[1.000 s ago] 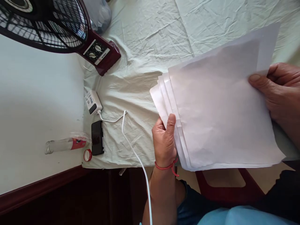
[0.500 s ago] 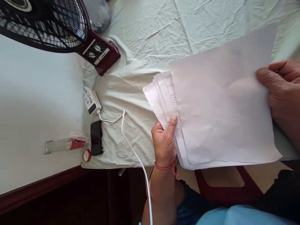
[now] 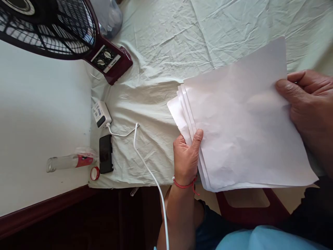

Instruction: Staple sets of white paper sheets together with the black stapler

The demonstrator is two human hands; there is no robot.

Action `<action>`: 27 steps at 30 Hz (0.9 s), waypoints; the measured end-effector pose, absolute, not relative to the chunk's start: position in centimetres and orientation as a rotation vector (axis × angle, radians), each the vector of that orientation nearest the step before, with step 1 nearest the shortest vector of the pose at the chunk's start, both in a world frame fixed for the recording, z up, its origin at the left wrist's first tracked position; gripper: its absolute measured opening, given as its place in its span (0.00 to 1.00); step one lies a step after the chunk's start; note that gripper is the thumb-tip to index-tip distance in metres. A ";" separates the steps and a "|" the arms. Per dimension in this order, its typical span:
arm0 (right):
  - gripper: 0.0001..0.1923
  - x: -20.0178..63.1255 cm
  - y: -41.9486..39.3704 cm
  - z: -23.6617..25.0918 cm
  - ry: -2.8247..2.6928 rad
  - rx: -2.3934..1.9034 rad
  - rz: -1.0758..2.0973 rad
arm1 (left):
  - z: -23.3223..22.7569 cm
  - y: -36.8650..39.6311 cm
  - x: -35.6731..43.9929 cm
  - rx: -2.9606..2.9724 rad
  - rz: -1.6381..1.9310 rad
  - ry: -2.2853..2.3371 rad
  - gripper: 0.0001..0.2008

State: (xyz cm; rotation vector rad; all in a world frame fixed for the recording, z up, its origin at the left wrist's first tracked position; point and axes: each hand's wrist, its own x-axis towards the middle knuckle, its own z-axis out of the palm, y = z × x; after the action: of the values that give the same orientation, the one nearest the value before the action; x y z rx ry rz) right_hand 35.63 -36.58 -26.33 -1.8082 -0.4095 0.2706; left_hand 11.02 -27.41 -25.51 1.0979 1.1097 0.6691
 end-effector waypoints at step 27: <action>0.03 35.3 -36.5 -26.2 -0.427 -1.819 0.296 | -25.3 -27.7 11.4 1.041 0.688 1.093 0.14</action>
State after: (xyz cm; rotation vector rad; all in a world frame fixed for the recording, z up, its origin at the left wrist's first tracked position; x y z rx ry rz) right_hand 35.35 -36.53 -26.18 -1.8195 -0.4273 0.2960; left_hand 11.41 -27.69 -25.27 1.0414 1.0928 0.6877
